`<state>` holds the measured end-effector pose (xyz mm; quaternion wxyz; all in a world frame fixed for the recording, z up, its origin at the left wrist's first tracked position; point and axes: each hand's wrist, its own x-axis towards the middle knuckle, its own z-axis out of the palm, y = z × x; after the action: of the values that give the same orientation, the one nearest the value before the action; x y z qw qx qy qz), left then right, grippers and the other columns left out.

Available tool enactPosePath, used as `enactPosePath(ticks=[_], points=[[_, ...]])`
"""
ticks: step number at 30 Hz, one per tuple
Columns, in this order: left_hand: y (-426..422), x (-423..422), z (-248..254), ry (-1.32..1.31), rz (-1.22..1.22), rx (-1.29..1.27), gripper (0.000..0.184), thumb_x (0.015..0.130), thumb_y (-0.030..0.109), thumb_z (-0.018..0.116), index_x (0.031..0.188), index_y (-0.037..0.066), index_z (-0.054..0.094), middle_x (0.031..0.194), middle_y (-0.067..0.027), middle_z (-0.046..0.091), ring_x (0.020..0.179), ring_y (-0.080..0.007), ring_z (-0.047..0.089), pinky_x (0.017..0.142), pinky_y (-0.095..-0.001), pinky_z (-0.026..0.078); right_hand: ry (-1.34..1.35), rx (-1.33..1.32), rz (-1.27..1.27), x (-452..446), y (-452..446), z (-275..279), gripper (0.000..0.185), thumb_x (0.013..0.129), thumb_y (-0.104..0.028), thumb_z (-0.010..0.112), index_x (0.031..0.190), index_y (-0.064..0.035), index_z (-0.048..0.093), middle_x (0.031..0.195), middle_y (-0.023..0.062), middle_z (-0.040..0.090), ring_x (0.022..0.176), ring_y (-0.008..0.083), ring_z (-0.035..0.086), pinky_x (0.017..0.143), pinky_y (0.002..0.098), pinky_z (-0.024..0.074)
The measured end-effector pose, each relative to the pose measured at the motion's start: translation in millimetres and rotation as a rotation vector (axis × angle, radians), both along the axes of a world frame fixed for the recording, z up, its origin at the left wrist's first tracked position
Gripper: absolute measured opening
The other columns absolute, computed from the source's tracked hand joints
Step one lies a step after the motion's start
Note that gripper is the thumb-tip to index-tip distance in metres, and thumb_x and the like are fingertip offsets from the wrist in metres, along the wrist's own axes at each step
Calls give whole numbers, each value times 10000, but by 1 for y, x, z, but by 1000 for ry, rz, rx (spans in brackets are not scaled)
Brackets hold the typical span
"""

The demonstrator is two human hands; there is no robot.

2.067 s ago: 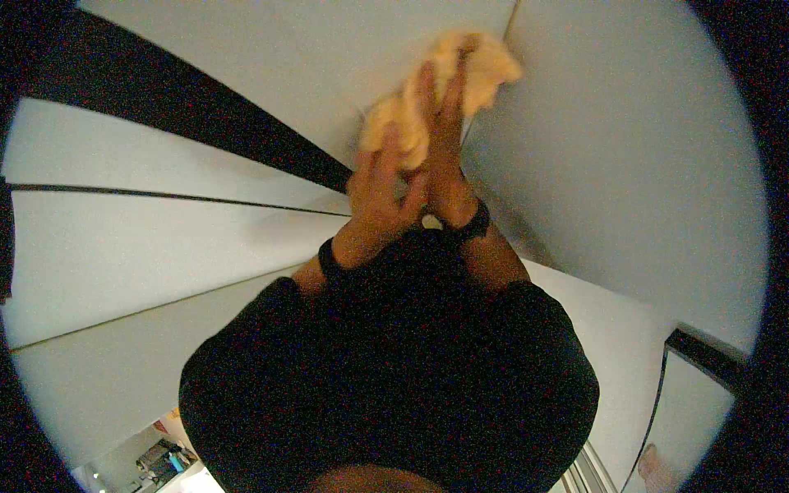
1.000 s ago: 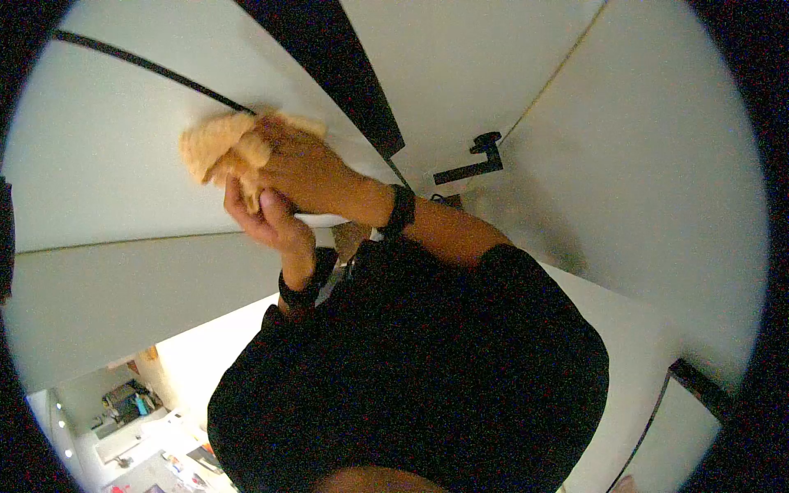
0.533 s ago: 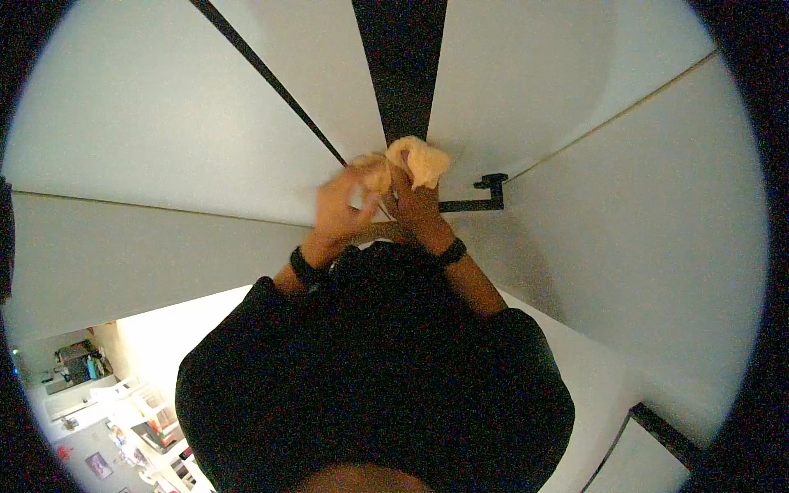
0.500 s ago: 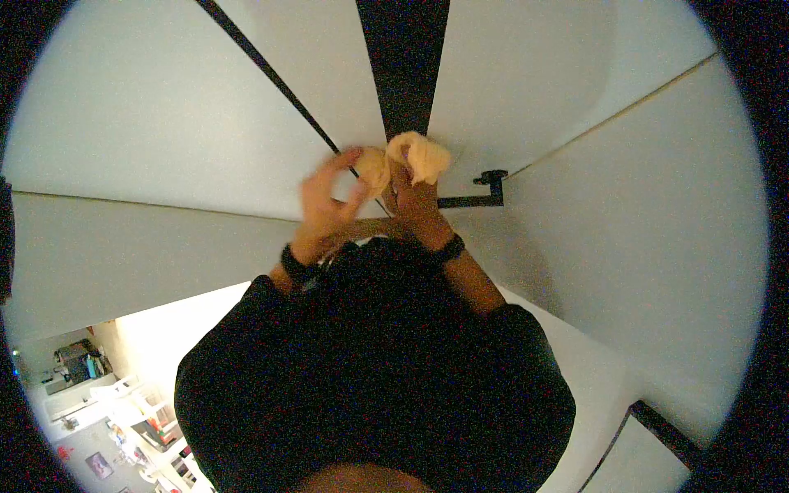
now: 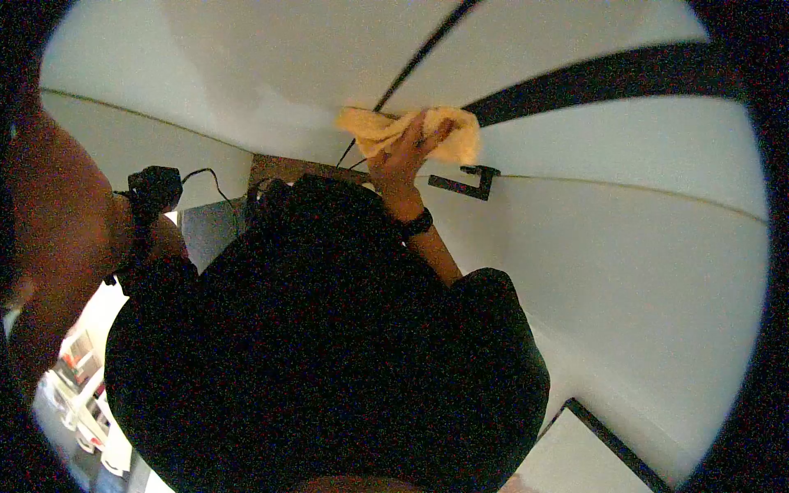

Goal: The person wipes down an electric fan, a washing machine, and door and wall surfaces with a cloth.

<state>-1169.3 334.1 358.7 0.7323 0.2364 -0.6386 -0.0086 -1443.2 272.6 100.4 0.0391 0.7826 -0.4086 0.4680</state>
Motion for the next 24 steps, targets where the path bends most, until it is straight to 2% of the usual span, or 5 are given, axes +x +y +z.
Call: enactPosePath(ticks=[9, 18, 22, 23, 24], points=[[0, 53, -4, 14, -5, -70, 471, 918, 332, 576, 1240, -10, 549, 1131, -200, 625, 976, -311, 643, 834, -416, 531, -56, -18, 8, 41, 12, 32, 879, 835, -176, 618, 1508, 44, 98, 1496, 400, -91, 1396, 539, -141, 1065, 668, -35], [21, 100, -22, 44, 118, -54, 398, 920, 282, 573, 1217, 17, 575, 1076, -168, 654, 954, -288, 642, 827, -396, 520, -91, -35, 11, 115, 23, 50, 861, 851, -243, 672, 1488, 60, 178, 1507, 386, -12, 1412, 520, -58, 1080, 659, 17], [24, 103, -71, -64, 145, 158, 367, 921, 260, 572, 1207, 30, 587, 1052, -153, 666, 945, -277, 642, 824, -387, 514, -8, 19, 119, 145, 20, 15, 766, 845, -261, 665, 1437, 73, 315, 1509, 377, 50, 1416, 519, 24, 1106, 612, 74], [28, 104, -91, -163, 156, 295, 300, 879, 171, 621, 1150, 42, 625, 1026, -122, 666, 891, -245, 639, 793, -345, 510, 34, 25, 158, 162, 19, 10, 727, 840, -263, 667, 1410, 70, 363, 1505, 355, 107, 1404, 512, 87, 1109, 593, 109], [39, 104, -102, -248, 154, 560, 349, 869, 209, 655, 1140, -6, 619, 1057, -158, 664, 938, -303, 652, 862, -428, 505, 74, 32, 198, 178, 19, 4, 690, 836, -266, 668, 1383, 67, 412, 1501, 334, 164, 1391, 504, 151, 1112, 573, 145]])
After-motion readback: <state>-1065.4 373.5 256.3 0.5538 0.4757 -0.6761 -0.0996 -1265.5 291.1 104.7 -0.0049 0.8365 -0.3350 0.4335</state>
